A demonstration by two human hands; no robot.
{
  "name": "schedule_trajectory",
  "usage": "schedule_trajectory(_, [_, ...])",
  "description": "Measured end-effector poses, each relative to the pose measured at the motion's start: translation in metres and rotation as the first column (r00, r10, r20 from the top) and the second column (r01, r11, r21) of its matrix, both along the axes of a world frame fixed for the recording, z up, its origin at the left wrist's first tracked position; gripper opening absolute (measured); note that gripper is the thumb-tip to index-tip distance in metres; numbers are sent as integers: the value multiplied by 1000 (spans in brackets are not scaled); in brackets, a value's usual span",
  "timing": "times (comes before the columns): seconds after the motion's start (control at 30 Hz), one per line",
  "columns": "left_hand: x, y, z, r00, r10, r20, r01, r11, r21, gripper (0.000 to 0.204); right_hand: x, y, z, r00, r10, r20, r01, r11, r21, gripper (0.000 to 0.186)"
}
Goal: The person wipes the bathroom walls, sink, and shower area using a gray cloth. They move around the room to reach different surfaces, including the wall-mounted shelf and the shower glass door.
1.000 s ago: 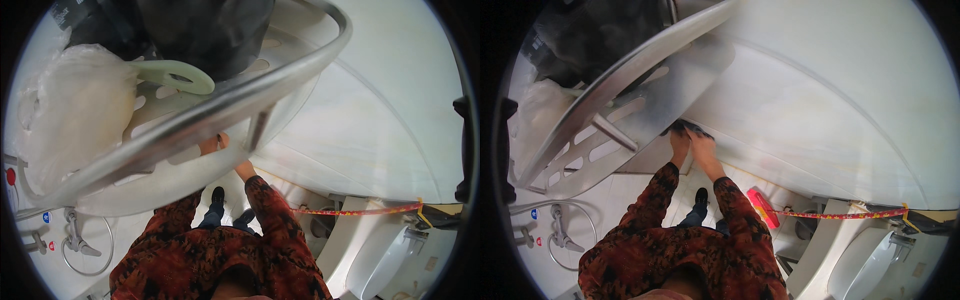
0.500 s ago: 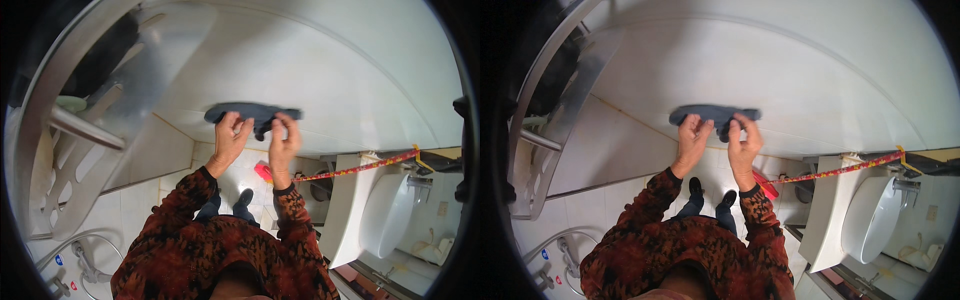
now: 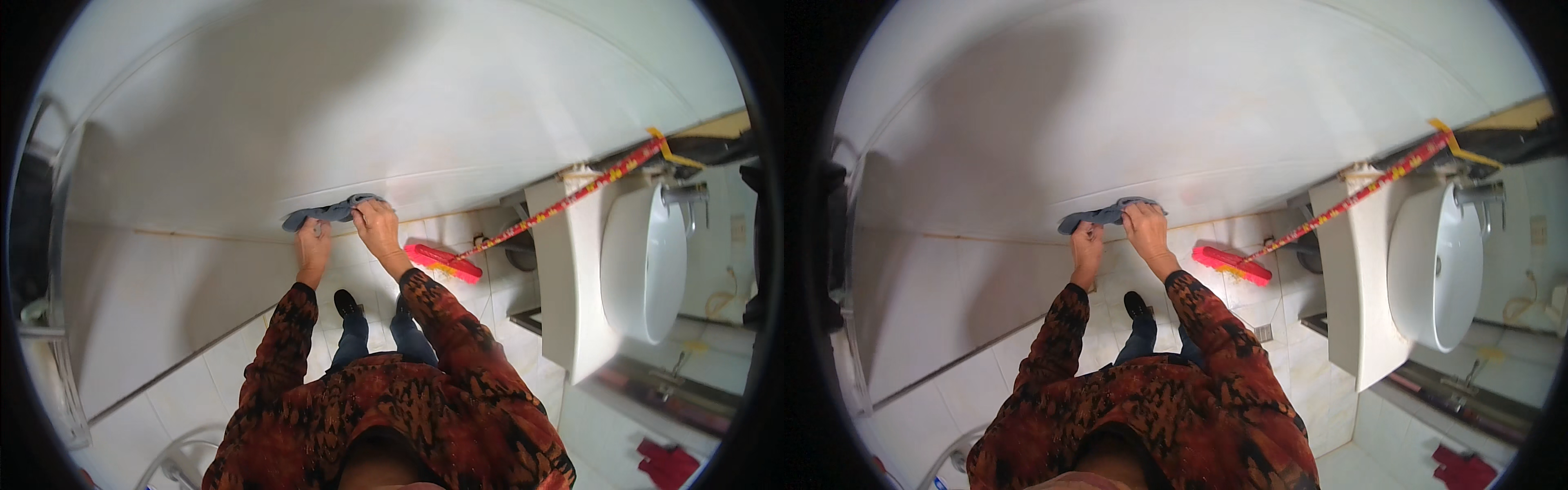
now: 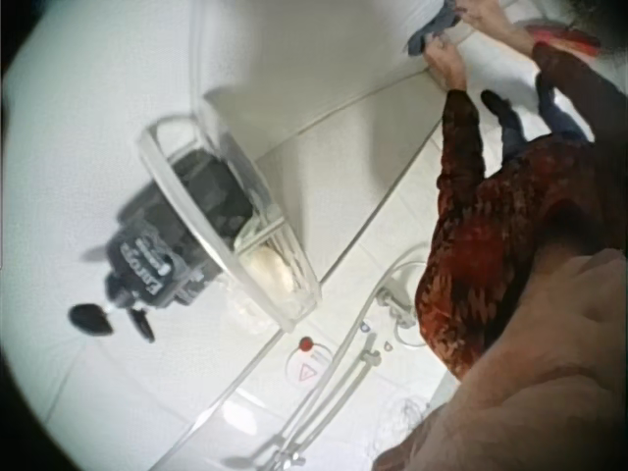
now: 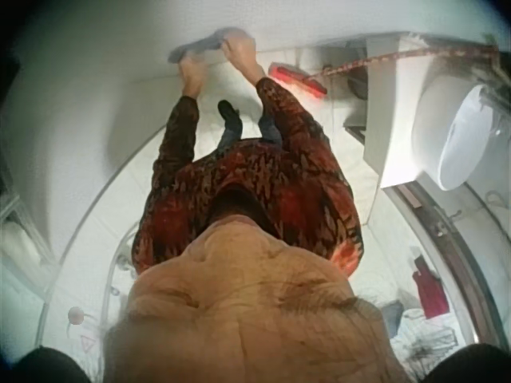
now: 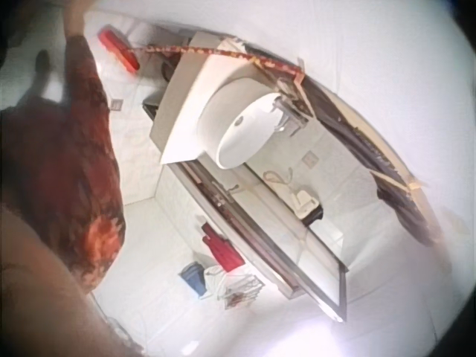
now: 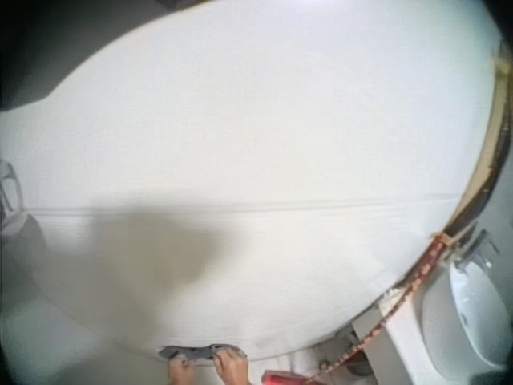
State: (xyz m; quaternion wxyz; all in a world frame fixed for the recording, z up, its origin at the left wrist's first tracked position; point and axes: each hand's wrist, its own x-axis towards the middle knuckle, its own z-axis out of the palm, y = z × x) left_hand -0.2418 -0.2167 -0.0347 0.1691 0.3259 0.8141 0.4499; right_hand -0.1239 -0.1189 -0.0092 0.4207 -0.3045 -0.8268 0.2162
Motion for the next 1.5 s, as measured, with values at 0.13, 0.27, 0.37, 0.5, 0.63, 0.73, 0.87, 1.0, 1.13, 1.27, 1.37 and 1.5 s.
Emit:
schedule_trajectory(0.13, [32, 32, 17, 994, -102, -47, 103, 995, 14, 28, 40, 20, -12, 969, -237, -69, 199, 914, -355, 7])
schedule_trajectory(0.27, [94, 89, 87, 938, -346, -27, 338, 894, 295, 22, 104, 74, 51, 871, -405, -277, 349, 909, -228, 6])
schedule_trajectory(0.37, [144, 141, 129, 858, -511, -58, 465, 723, 511, 17, 150, 116, 98, 757, -534, -378, 536, 837, -110, 10])
schedule_trajectory(0.5, [192, 192, 130, 761, -644, -73, 594, 649, 475, 20, 197, 159, 101, 645, -664, -378, 696, 715, -69, 17])
schedule_trajectory(0.63, [219, 216, 84, 738, -668, -94, 671, 711, 211, 25, 217, 183, 35, 559, -773, -301, 758, 623, -193, 24])
schedule_trajectory(0.73, [227, 221, 45, 760, -644, -87, 650, 758, 54, 28, 223, 187, -20, 510, -857, -68, 776, 493, -394, 24])
schedule_trajectory(0.87, [212, 205, 31, 788, -615, -35, 610, 787, -85, 27, 212, 175, -30, 591, -807, 5, 673, 490, -554, 18])
schedule_trajectory(1.0, [193, 176, 83, 900, -434, -49, 425, 844, 328, 16, 188, 140, 60, 720, -528, -451, 145, 750, -646, 10])
schedule_trajectory(1.13, [158, 145, 178, 951, -136, -278, 279, 767, 578, 24, 150, 117, 173, 638, -239, -732, -47, 937, -347, 17])
schedule_trajectory(1.27, [118, 124, 244, 908, 157, -388, 205, 643, 738, 52, 111, 97, 233, 687, 35, -726, -106, 993, -52, 35])
schedule_trajectory(1.37, [103, 105, 241, 866, 184, -466, 218, 699, 681, 54, 97, 80, 232, 843, -3, -537, 38, 998, 53, 39])
schedule_trajectory(1.5, [83, 89, 177, 861, 246, -445, 41, 839, 542, 37, 81, 74, 182, 960, 7, -281, 61, 971, 231, 32])
